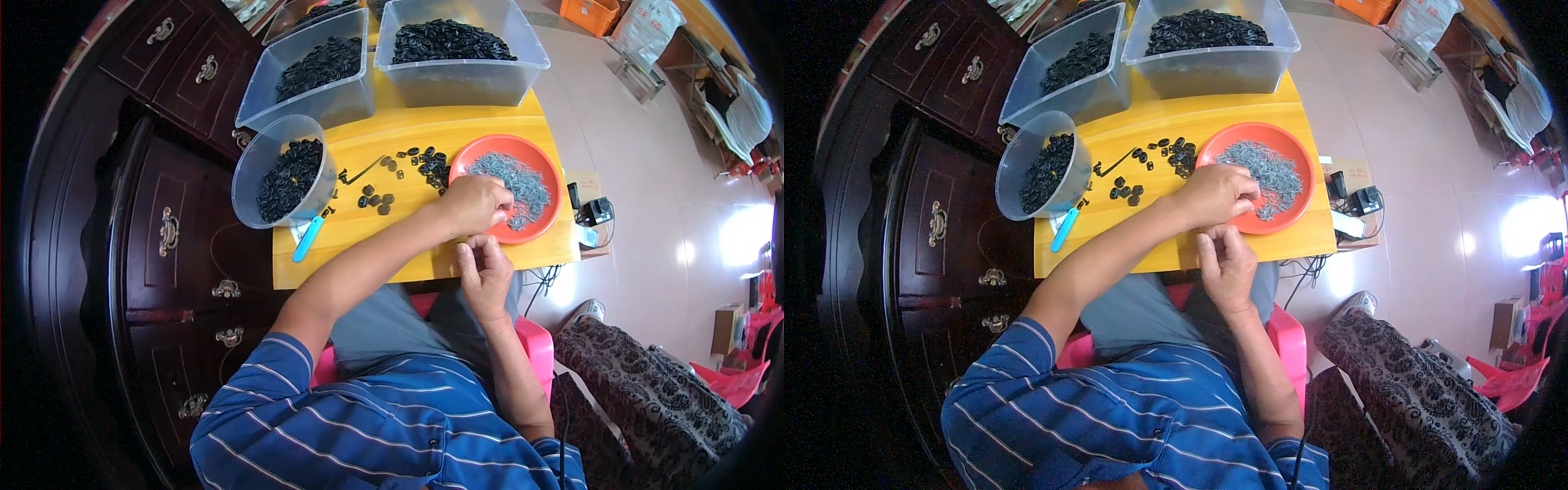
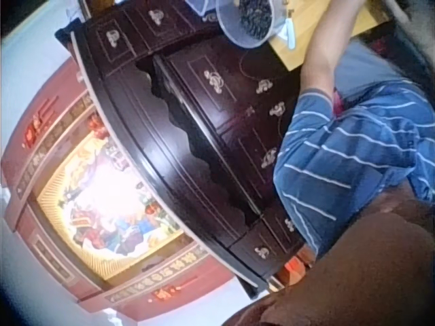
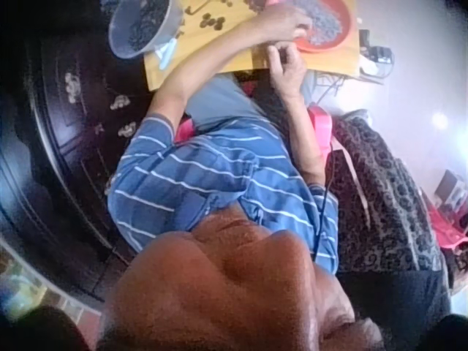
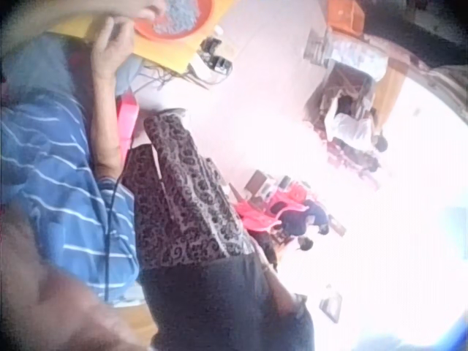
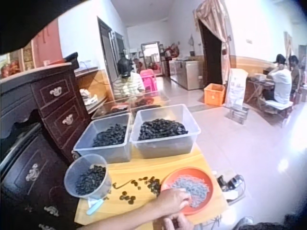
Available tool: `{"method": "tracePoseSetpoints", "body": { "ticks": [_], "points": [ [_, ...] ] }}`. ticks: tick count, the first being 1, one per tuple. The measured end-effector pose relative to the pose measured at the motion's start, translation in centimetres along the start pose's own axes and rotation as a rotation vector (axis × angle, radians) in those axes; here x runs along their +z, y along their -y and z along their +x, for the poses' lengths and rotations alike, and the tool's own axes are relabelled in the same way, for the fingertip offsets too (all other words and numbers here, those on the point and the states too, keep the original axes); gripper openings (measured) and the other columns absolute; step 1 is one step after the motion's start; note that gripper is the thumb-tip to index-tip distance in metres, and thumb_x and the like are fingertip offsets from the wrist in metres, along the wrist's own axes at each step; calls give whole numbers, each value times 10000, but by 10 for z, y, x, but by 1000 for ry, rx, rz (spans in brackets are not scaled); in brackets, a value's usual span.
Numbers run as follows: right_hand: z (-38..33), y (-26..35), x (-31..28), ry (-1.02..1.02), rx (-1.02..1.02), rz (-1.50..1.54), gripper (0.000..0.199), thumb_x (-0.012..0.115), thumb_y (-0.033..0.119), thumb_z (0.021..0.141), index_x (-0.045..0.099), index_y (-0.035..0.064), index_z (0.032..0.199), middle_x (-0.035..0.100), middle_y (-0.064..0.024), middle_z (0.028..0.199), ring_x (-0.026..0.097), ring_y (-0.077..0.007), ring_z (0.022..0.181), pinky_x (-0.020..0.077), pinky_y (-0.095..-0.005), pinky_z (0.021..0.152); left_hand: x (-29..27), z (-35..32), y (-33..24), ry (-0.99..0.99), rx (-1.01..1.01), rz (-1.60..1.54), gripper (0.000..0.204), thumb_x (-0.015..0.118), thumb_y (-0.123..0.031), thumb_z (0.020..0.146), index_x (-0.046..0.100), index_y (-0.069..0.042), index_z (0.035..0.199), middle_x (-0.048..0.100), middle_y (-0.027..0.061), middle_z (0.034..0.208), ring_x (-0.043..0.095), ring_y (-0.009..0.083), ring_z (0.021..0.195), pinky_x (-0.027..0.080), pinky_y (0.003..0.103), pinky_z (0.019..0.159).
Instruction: Assembling small black plastic components by hand on a yellow table.
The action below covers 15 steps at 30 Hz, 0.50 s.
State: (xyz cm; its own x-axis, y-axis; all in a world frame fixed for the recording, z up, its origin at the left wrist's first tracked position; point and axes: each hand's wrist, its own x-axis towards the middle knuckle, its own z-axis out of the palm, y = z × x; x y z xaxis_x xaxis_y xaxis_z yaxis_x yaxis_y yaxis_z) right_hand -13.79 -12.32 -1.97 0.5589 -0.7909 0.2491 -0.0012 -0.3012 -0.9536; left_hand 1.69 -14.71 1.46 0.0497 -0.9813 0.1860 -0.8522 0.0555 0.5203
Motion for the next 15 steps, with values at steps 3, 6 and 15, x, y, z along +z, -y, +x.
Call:
{"method": "tracePoseSetpoints", "body": {
  "ticks": [3, 6, 15],
  "points": [
    [0, 0, 1, 44, -46, 63, 97, 663, 50, 924, 583, 21, 877, 548, 13, 638, 500, -46, 556, 415, -219, 528, 7, 11, 3, 84, 45, 22, 119, 695, -186, 803, 729, -97, 873, 679, 78, 869, 672, 288, 836, 540, 426, 723],
    [1, -1, 1, 49, -58, 45, 98, 667, 47, 918, 586, 20, 871, 552, 12, 640, 506, -45, 560, 421, -217, 533, 12, 17, 4, 123, 79, 47, 109, 695, -200, 809, 719, -103, 853, 675, 76, 861, 672, 296, 827, 538, 440, 714],
    [3, 1, -3, 70, -43, 6, 98, 670, 55, 914, 589, 16, 873, 548, 11, 643, 511, -46, 575, 419, -218, 543, 2, 23, -3, 126, 210, 282, 109, 651, -149, 800, 680, -53, 844, 686, 137, 851, 697, 339, 808, 555, 482, 681]
  ]
}}
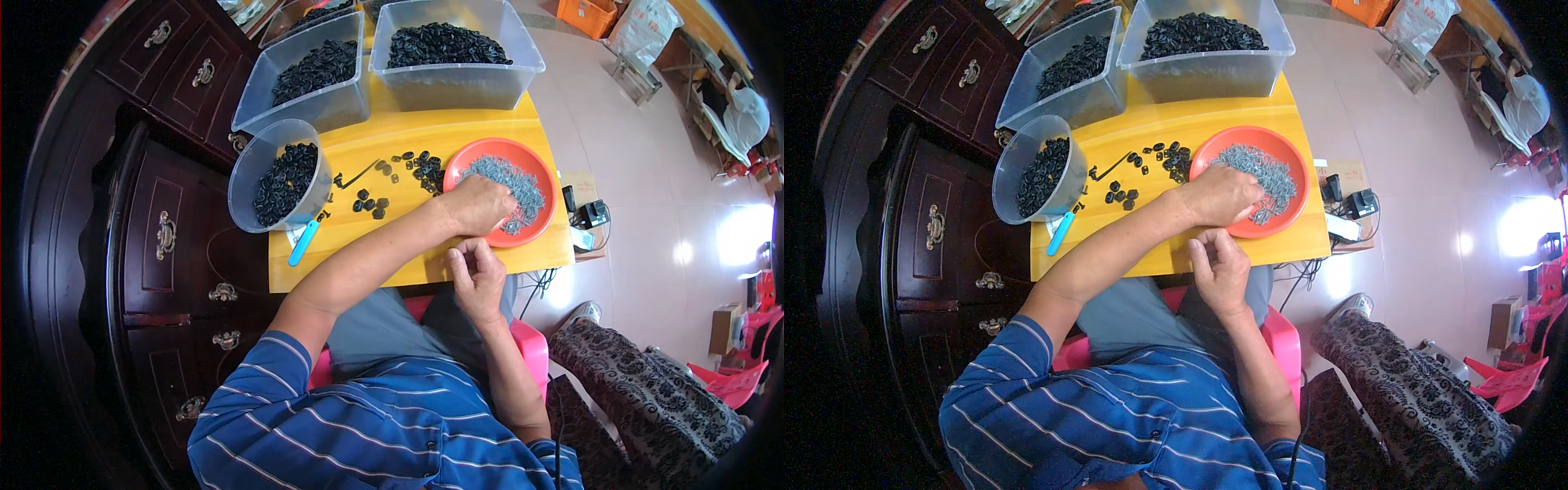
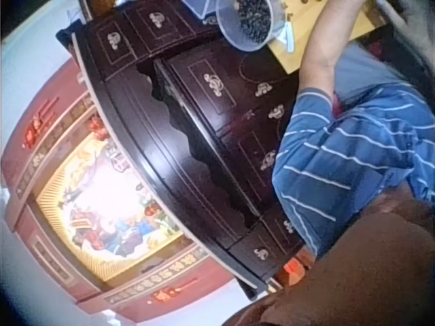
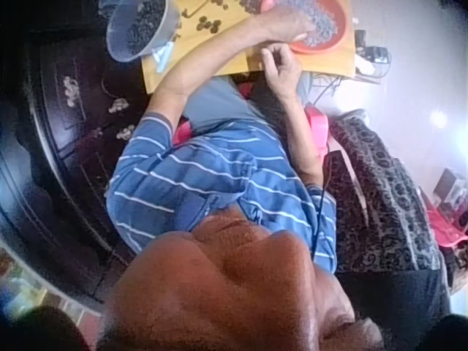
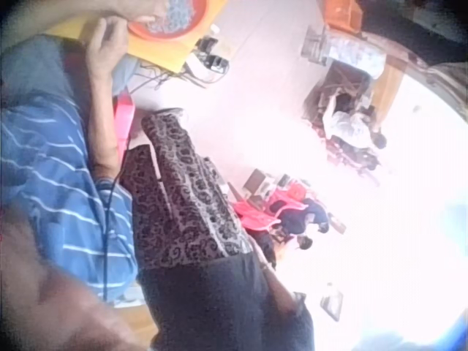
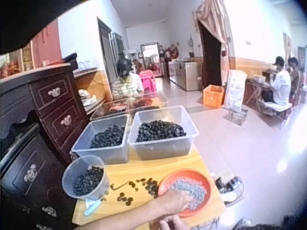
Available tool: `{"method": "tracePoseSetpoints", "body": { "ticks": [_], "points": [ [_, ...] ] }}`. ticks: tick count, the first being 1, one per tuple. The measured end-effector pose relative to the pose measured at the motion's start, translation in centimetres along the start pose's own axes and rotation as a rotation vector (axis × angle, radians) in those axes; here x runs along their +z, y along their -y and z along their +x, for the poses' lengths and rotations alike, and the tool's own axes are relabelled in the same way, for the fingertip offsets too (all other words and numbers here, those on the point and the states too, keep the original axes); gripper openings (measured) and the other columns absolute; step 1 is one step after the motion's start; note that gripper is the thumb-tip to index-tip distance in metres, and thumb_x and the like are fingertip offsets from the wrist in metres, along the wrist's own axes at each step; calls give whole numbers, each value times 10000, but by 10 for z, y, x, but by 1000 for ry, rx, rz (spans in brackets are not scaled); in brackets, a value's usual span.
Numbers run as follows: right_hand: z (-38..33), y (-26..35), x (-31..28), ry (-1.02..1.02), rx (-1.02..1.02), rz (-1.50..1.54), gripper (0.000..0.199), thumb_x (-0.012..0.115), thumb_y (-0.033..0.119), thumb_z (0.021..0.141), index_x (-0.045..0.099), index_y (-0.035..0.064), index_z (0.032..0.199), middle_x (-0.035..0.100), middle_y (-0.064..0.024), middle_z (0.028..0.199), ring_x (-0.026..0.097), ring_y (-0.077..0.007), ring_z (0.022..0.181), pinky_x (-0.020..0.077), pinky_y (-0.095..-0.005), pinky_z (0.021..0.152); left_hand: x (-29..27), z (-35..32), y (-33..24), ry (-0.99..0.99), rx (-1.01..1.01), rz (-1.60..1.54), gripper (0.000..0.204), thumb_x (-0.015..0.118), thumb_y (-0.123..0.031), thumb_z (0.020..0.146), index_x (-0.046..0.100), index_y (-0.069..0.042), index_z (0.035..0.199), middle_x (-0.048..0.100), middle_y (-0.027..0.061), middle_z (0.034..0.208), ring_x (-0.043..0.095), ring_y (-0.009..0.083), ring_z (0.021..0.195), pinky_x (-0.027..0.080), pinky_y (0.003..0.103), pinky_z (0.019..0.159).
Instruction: Assembling small black plastic components by hand on a yellow table.
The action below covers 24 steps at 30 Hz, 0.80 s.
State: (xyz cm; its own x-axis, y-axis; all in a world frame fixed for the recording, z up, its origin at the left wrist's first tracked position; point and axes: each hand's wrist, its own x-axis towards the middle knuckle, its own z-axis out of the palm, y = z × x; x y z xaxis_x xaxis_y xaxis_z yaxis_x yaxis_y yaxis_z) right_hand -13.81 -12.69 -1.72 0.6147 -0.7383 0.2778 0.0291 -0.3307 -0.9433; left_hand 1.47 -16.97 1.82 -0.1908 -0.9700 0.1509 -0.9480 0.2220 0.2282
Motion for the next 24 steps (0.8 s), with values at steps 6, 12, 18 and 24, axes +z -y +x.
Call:
{"method": "tracePoseSetpoints", "body": {
  "ticks": [6, 12, 18, 24],
  "points": [
    [0, 2, 2, 11, 14, 7, 100, 670, 68, 918, 593, 15, 886, 552, 11, 658, 508, -44, 585, 420, -212, 556, 0, -7, 11, 79, -32, 67, 132, 645, -121, 786, 638, -13, 862, 675, 166, 861, 691, 363, 798, 543, 495, 685],
    [-1, 0, 4, -9, 149, 128, 72, 653, 67, 945, 607, 12, 950, 583, 41, 755, 519, -32, 661, 436, -202, 603, -22, -26, 14, -205, -73, -159, 139, 614, -114, 796, 576, -20, 892, 645, 163, 811, 662, 354, 736, 528, 478, 663],
    [3, -3, 9, -10, 223, 277, 166, 611, 76, 988, 629, 1, 1135, 615, 17, 859, 548, -52, 734, 468, -205, 672, -50, -81, 7, -523, -257, -516, 95, 604, 3, 818, 559, -34, 893, 583, 67, 721, 594, 178, 618, 487, 303, 585],
    [8, -3, 26, 42, 305, 487, 154, 573, 46, 999, 599, 0, 1144, 648, -31, 907, 578, -82, 755, 462, -225, 665, -30, -138, 5, -608, -508, -861, 77, 623, 17, 857, 623, -29, 919, 576, -39, 764, 509, 14, 654, 434, 205, 586]
  ]
}}
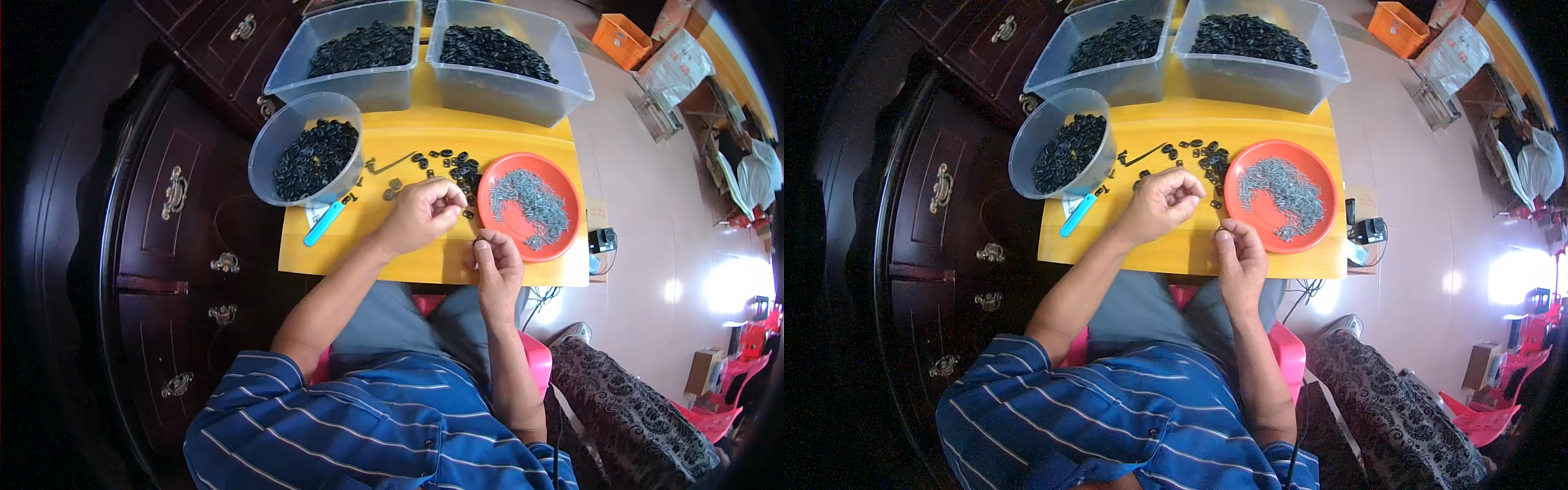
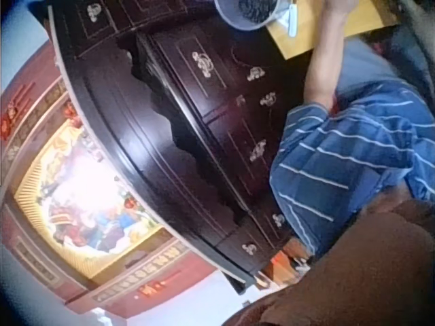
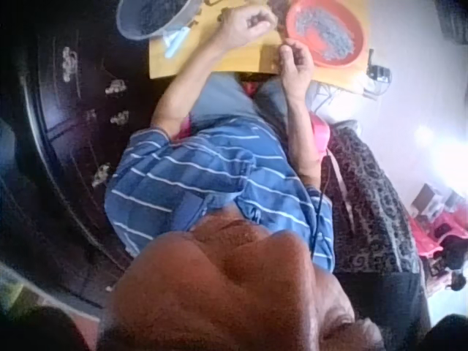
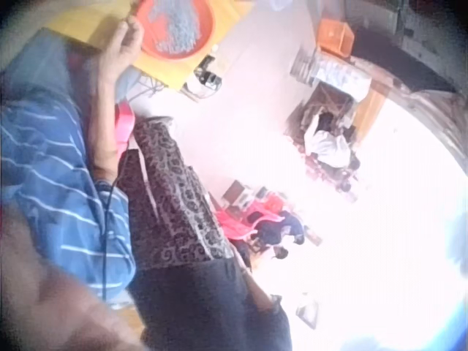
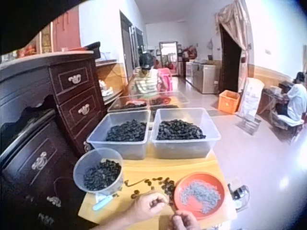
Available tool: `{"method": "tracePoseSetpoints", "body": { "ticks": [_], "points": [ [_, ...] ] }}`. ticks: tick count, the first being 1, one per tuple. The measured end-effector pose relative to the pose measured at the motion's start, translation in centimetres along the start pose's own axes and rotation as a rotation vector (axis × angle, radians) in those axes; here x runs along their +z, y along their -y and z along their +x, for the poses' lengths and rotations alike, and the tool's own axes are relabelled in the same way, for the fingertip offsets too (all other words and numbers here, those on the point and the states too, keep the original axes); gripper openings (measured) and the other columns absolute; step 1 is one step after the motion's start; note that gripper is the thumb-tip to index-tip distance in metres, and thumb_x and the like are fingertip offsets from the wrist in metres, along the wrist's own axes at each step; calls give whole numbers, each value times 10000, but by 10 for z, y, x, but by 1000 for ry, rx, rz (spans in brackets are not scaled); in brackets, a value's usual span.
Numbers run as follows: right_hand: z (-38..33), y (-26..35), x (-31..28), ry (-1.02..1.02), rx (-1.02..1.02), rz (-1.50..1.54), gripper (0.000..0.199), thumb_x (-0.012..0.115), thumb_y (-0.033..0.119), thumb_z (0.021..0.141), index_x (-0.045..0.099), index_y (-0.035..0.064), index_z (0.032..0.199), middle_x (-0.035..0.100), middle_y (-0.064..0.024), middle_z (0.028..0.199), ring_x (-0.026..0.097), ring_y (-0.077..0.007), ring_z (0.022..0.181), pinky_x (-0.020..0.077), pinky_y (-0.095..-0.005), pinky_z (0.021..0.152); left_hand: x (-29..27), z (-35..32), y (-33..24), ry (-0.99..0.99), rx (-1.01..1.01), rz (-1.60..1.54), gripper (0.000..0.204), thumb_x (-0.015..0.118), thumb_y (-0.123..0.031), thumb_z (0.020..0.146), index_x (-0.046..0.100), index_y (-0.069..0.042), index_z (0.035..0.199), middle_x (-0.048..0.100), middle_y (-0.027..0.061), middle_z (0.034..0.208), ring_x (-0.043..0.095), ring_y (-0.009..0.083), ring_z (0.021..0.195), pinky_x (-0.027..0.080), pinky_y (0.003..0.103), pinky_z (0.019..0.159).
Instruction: Assembling small black plastic components by hand on a yellow table.
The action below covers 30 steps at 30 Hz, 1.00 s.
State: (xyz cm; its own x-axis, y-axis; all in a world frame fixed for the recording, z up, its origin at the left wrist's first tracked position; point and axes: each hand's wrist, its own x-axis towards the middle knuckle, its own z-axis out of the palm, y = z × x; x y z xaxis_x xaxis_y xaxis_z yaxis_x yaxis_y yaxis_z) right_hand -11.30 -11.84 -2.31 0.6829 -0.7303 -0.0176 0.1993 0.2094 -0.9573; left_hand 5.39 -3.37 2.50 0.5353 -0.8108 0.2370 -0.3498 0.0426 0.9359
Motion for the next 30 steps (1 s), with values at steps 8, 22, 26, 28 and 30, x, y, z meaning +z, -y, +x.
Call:
{"method": "tracePoseSetpoints", "body": {
  "ticks": [8, 22, 26, 28, 30],
  "points": [
    [6, -3, 14, 6, 63, 27, 169, 593, 61, 993, 602, -4, 1148, 654, -18, 921, 601, -65, 772, 491, -203, 675, -6, -13, 2, 79, 28, 81, 145, 635, 20, 849, 607, -27, 983, 630, 13, 797, 529, 55, 617, 442, 240, 564],
    [3, -3, 23, 5, 70, -52, 159, 596, 50, 983, 606, -7, 1131, 633, 1, 872, 566, -50, 725, 477, -203, 652, -3, -14, 9, 145, 134, 310, 182, 604, -61, 861, 538, -76, 1030, 659, 111, 789, 676, 337, 751, 515, 443, 649],
    [3, -3, 21, 6, 64, -86, 152, 602, 51, 981, 609, -1, 1124, 636, 4, 865, 576, -51, 713, 482, -202, 637, -3, -14, 10, 126, 163, 314, 186, 606, -62, 862, 535, -83, 1033, 669, 108, 792, 681, 335, 749, 519, 438, 642],
    [4, -3, 21, 9, 72, -70, 152, 604, 51, 980, 610, 0, 1123, 637, 4, 862, 578, -52, 705, 482, -201, 630, -3, -14, 8, 130, 164, 313, 187, 606, -63, 864, 534, -84, 1035, 672, 106, 796, 683, 334, 748, 520, 436, 639],
    [3, -1, 22, -9, 68, -87, 150, 608, 46, 977, 611, -1, 1120, 641, 1, 854, 580, -52, 693, 483, -200, 619, -4, -14, 2, 152, 123, 339, 191, 611, -64, 861, 535, -83, 1035, 677, 103, 801, 686, 331, 747, 525, 430, 637]
  ]
}}
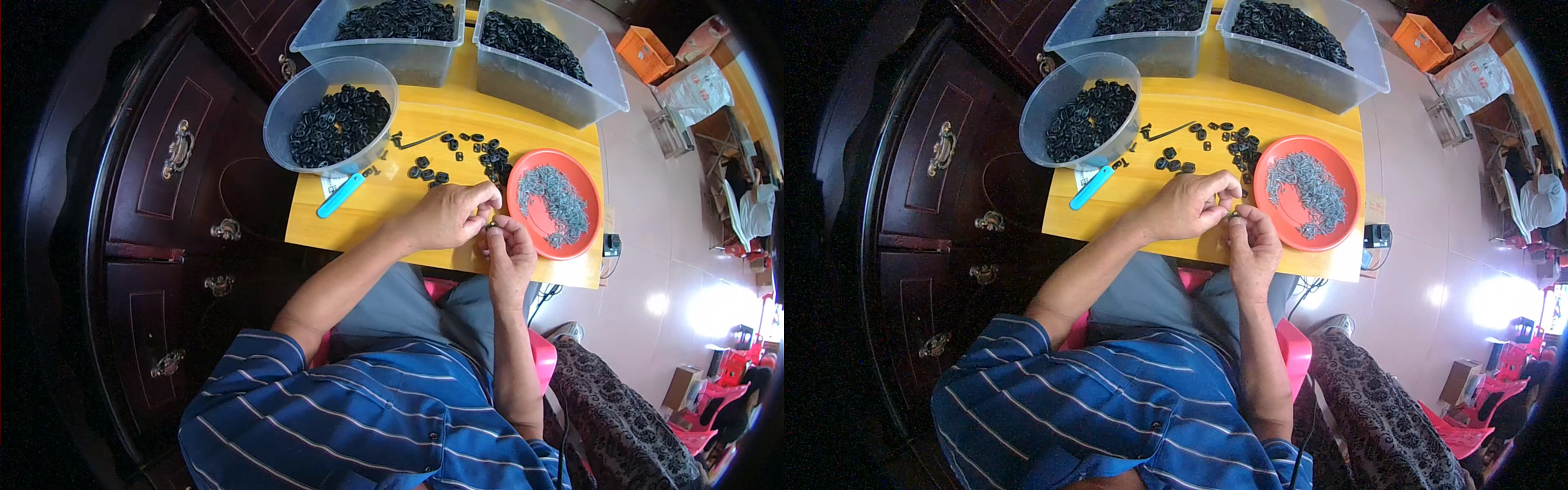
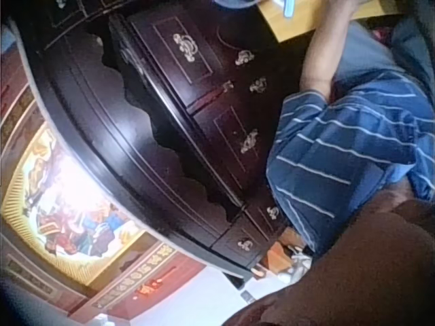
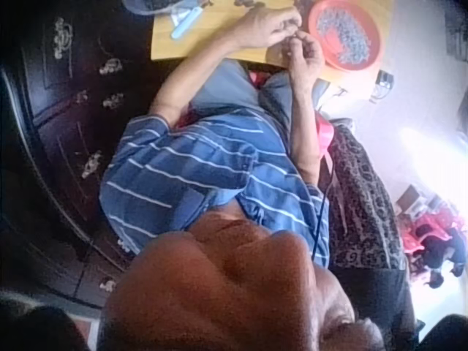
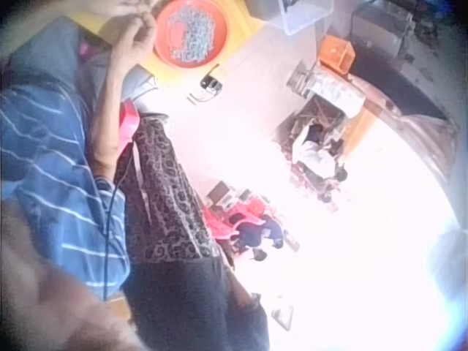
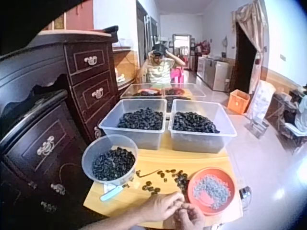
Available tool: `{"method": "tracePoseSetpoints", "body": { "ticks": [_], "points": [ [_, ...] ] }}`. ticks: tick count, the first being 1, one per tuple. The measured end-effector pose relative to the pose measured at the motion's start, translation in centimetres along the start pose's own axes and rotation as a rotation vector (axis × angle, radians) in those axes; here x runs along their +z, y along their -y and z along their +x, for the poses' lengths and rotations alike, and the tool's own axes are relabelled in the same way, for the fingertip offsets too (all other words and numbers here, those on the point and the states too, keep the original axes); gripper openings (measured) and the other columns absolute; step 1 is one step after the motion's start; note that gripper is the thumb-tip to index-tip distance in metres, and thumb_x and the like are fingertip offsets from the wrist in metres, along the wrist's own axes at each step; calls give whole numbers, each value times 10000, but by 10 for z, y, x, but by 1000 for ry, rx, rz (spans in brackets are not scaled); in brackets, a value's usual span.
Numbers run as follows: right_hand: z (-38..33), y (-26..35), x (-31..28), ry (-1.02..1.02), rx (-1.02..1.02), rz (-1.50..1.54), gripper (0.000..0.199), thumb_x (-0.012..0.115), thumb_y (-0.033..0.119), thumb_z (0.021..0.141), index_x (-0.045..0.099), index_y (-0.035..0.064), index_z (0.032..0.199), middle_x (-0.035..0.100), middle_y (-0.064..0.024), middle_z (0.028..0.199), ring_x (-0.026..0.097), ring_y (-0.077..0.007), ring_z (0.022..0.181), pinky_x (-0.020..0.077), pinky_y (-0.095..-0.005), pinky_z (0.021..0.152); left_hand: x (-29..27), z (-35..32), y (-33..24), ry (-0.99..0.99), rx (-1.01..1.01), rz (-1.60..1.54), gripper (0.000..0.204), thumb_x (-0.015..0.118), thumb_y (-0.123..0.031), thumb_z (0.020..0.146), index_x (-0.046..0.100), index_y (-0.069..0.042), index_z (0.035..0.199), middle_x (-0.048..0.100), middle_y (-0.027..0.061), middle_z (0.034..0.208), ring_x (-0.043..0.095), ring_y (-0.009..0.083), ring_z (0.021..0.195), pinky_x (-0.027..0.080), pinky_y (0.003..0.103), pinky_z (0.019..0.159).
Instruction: Assembling small black plastic components by hand on a yellow table.
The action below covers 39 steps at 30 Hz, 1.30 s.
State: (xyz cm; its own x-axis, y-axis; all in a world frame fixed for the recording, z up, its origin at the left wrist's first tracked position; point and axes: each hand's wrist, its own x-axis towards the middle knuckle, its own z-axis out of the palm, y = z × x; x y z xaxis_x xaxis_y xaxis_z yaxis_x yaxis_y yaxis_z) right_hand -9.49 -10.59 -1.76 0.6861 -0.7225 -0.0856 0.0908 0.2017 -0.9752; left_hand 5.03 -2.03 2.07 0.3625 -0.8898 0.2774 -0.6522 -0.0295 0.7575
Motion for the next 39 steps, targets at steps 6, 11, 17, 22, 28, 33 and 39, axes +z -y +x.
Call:
{"method": "tracePoseSetpoints", "body": {
  "ticks": [6, 11, 17, 22, 28, 33, 39],
  "points": [
    [0, 0, -1, 2, 1, 5, 146, 611, 33, 970, 614, -6, 1111, 642, -3, 838, 581, -53, 687, 483, -198, 621, -3, 0, -1, -1, -24, -7, 206, 625, -62, 850, 537, -81, 1036, 682, 102, 807, 689, 325, 747, 531, 424, 642],
    [0, -2, -1, 14, -10, 15, 141, 612, 28, 966, 617, -11, 1102, 637, -1, 839, 577, -53, 686, 485, -197, 624, 0, 0, 1, 7, -1, -25, 216, 642, -45, 846, 553, -68, 1041, 683, 94, 807, 664, 267, 663, 518, 385, 611],
    [0, -3, -2, 19, -7, -14, 119, 622, 27, 958, 629, -15, 1070, 639, 2, 833, 579, -48, 695, 482, -195, 625, 0, 0, -3, 22, -11, -23, 199, 616, -51, 845, 545, -81, 1029, 680, 109, 792, 688, 331, 740, 531, 430, 643],
    [2, -9, -4, 18, -8, -69, 106, 636, 33, 949, 642, -18, 1041, 648, 5, 812, 583, -43, 696, 479, -194, 633, 4, -1, 3, -26, 75, 16, 224, 642, -14, 842, 565, -50, 1049, 682, 112, 810, 684, 263, 671, 525, 367, 603],
    [2, -9, -5, 21, -20, -93, 109, 646, 39, 941, 647, -19, 1033, 653, 5, 806, 585, -44, 691, 480, -193, 637, 1, 0, -2, -4, 23, -44, 229, 633, -1, 838, 572, -41, 1055, 666, 93, 776, 655, 209, 622, 510, 333, 589],
    [0, -1, -2, -10, 16, 22, 116, 621, 33, 957, 637, -14, 1062, 646, -2, 837, 586, -48, 708, 488, -200, 631, -12, 0, -4, 109, -100, -155, 338, 660, -2, 819, 599, -42, 1149, 645, 25, 779, 562, 69, 581, 458, 245, 567],
    [0, 0, -6, 0, 23, 72, 129, 623, 42, 961, 624, 8, 1085, 649, -3, 864, 575, -54, 715, 453, -202, 657, -31, 7, 41, -113, -187, 132, 291, 643, -65, 817, 655, -39, 1106, 691, 102, 832, 674, 282, 700, 532, 388, 661]
  ]
}}
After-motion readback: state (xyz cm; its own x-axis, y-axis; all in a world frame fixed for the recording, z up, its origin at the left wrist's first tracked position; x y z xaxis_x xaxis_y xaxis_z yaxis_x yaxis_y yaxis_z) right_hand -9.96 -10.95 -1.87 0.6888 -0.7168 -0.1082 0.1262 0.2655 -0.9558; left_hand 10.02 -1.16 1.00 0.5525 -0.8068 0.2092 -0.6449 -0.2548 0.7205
